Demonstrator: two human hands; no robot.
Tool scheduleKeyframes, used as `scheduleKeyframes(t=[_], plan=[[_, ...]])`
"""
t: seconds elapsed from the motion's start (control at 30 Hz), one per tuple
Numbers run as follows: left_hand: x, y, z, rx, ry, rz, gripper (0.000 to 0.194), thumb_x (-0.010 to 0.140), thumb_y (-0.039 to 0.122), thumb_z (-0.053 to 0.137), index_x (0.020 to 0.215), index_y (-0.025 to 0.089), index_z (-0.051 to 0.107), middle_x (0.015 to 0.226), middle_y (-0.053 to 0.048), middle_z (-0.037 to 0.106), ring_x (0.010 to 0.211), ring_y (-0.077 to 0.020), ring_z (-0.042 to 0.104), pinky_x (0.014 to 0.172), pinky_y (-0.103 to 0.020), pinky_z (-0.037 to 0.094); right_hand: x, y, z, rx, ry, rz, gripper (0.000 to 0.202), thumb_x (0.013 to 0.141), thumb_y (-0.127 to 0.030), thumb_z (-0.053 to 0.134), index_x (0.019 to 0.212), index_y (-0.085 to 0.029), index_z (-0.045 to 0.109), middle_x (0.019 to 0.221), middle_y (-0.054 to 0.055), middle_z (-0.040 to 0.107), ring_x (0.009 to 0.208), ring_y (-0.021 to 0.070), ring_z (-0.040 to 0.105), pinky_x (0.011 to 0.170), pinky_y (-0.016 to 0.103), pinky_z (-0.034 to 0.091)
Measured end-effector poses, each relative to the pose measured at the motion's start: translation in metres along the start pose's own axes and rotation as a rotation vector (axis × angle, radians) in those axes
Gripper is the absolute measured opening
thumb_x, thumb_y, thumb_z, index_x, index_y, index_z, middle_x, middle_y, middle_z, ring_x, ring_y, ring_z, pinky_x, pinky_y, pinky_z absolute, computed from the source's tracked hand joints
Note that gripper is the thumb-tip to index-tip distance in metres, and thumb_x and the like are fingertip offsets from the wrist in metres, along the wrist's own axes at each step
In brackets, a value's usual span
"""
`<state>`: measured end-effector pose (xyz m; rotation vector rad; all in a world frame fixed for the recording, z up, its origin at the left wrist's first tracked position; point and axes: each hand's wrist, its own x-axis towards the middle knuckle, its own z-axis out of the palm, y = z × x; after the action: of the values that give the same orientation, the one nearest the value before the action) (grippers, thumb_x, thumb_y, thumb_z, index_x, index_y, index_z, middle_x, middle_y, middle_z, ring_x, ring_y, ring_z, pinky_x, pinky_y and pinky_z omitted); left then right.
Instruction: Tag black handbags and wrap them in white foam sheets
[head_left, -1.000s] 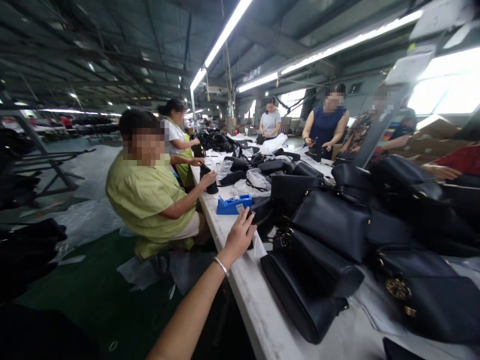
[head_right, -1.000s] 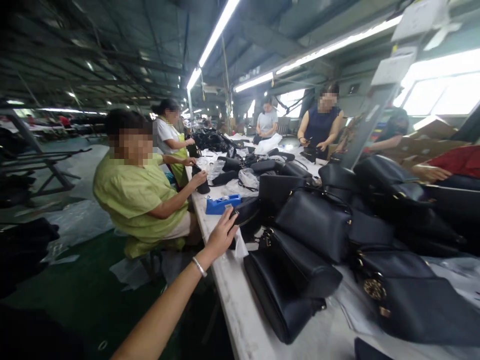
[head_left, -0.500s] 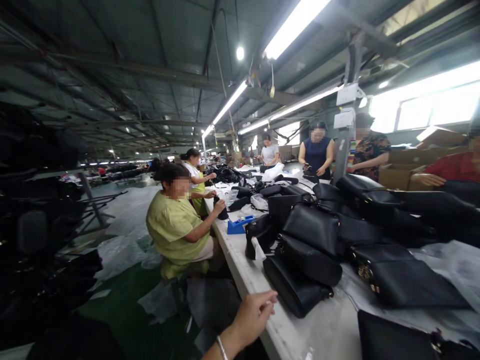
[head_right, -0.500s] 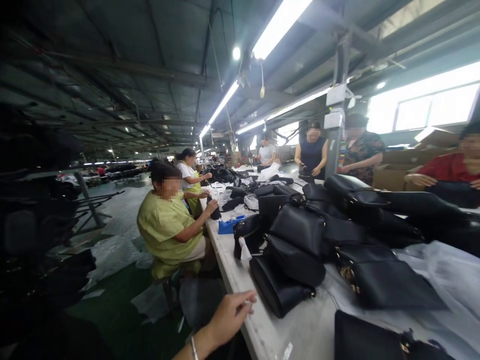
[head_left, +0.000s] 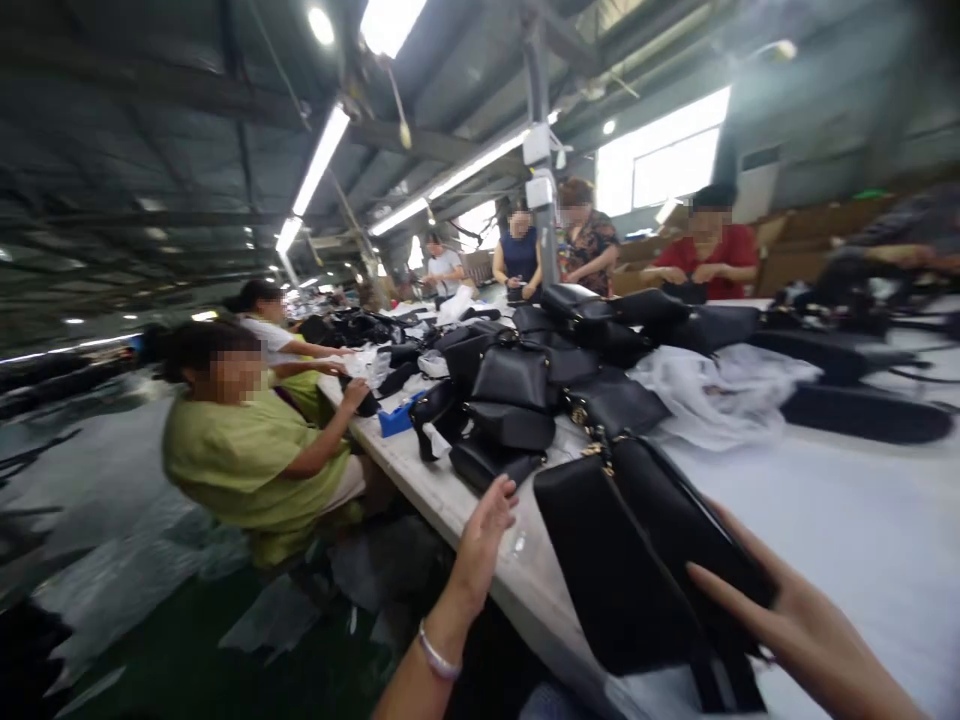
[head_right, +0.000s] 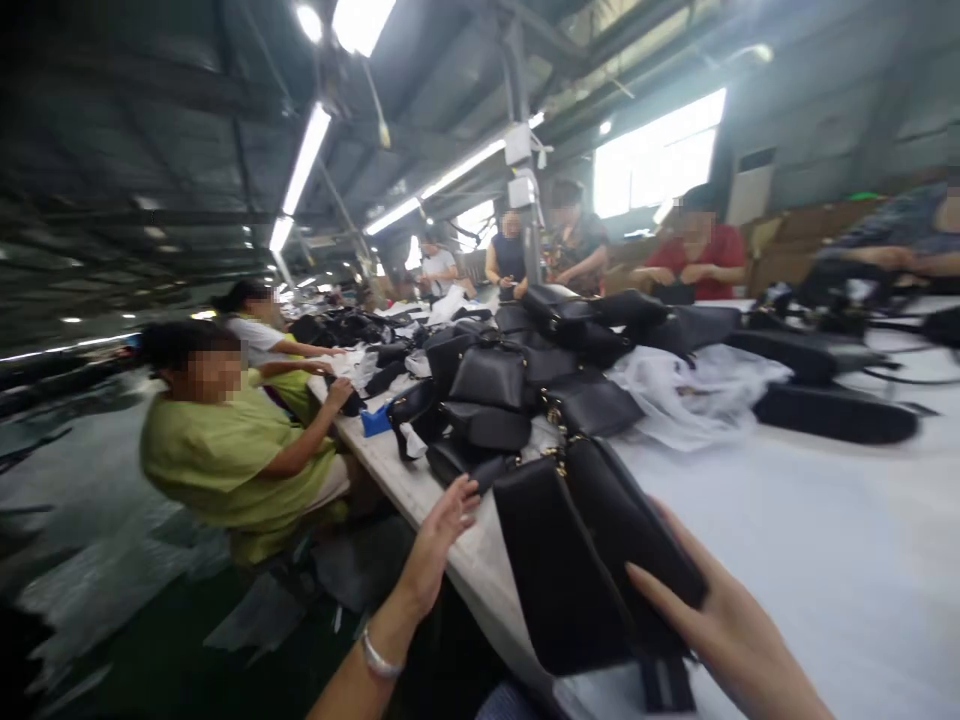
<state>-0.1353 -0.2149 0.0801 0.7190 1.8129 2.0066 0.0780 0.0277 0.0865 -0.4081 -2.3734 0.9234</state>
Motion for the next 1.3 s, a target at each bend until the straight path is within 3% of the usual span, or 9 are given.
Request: scheduleKeyframes(t=[0.13,0.3,0.47,0.67,0.93,1.03,1.13,1.23,1.3], plan=[[0.017,0.012,0.014,-0.012,-0.119,-0.041,0.058,0.096,0.056,0.044,0.146,0.027,0.041,0.147,-0.012,0.049,0.136,-0.0265,0.046,0.11,-0.043,0.038,-0.012,-0.003,-0.002,0.193,-0.089,0.213,0.077,0.085,-0.055,0.063,0.15,-0.027,0.034,0.143,0.005,0.053,0.126,0.034,0.054,0.107,0.047,0.046],[0.022,0.002,0.019,0.151,-0.189,0.02,0.058,0.095,0.055,0.046,0.142,0.021,0.047,0.139,-0.013,0.057,0.133,-0.0258,0.049,0.115,-0.044,0.033,0.001,-0.015,-0.019,0.289,-0.232,0.155,0.071,0.085,-0.051,0.065,0.147,-0.025,0.042,0.137,0.005,0.059,0.12,0.0318,0.059,0.103,0.042,0.05],[0.032,-0.003,0.02,0.552,-0.103,0.413,0.082,0.081,0.051,0.069,0.15,0.029,0.032,0.158,-0.01,0.03,0.146,-0.0304,0.027,0.118,-0.049,0.027,0.031,-0.012,-0.034,0.135,-0.402,0.019,0.059,0.086,-0.048,0.064,0.14,-0.03,0.052,0.131,0.001,0.064,0.116,0.0318,0.061,0.099,0.039,0.052],[0.042,-0.037,0.026,0.696,-0.201,0.295,0.067,0.072,0.041,0.08,0.133,0.026,0.055,0.098,-0.005,0.071,0.099,-0.026,0.065,0.101,-0.046,0.044,0.068,0.015,-0.019,-0.199,-0.483,-0.093,0.051,0.088,-0.039,0.056,0.139,-0.035,0.052,0.125,0.0,0.067,0.109,0.0309,0.066,0.09,0.039,0.055],[0.023,-0.068,0.042,0.437,-0.036,0.121,0.033,0.082,0.024,0.067,0.114,0.024,0.059,0.097,-0.002,0.068,0.086,-0.0181,0.066,0.079,-0.03,0.05,0.058,0.003,0.001,-0.458,-0.134,-0.271,0.056,0.09,-0.037,0.057,0.144,-0.029,0.046,0.144,0.007,0.052,0.125,0.0334,0.054,0.104,0.05,0.046],[0.015,-0.065,0.046,0.241,-0.034,0.001,0.023,0.084,0.029,0.065,0.105,0.022,0.06,0.094,-0.004,0.069,0.086,-0.0184,0.067,0.078,-0.029,0.052,0.03,-0.026,0.024,-0.338,0.02,-0.333,0.037,0.093,-0.027,0.056,0.129,-0.03,0.06,0.125,0.006,0.066,0.111,0.0258,0.064,0.097,0.039,0.053],[0.009,-0.067,0.047,0.098,-0.07,-0.116,0.024,0.088,0.036,0.06,0.106,0.019,0.059,0.09,-0.005,0.069,0.081,-0.018,0.068,0.074,-0.029,0.053,0.001,-0.044,0.056,-0.132,-0.055,-0.288,0.024,0.095,-0.019,0.054,0.114,-0.026,0.066,0.102,0.004,0.073,0.087,0.0177,0.071,0.075,0.025,0.058],[0.007,-0.076,0.042,0.14,-0.074,-0.133,0.029,0.089,0.04,0.06,0.108,0.018,0.06,0.097,-0.007,0.07,0.09,-0.02,0.068,0.081,-0.031,0.053,-0.017,-0.041,0.07,-0.083,-0.03,-0.244,0.02,0.095,-0.016,0.054,0.107,-0.023,0.067,0.093,0.003,0.074,0.08,0.015,0.07,0.07,0.023,0.057],[0.009,-0.083,0.036,0.196,-0.084,-0.104,0.032,0.089,0.041,0.06,0.111,0.018,0.06,0.106,-0.009,0.07,0.101,-0.0222,0.066,0.089,-0.034,0.052,-0.023,-0.028,0.061,-0.163,0.165,-0.163,0.016,0.093,-0.016,0.057,0.103,-0.024,0.068,0.091,0.003,0.073,0.08,0.0159,0.07,0.074,0.025,0.057]])
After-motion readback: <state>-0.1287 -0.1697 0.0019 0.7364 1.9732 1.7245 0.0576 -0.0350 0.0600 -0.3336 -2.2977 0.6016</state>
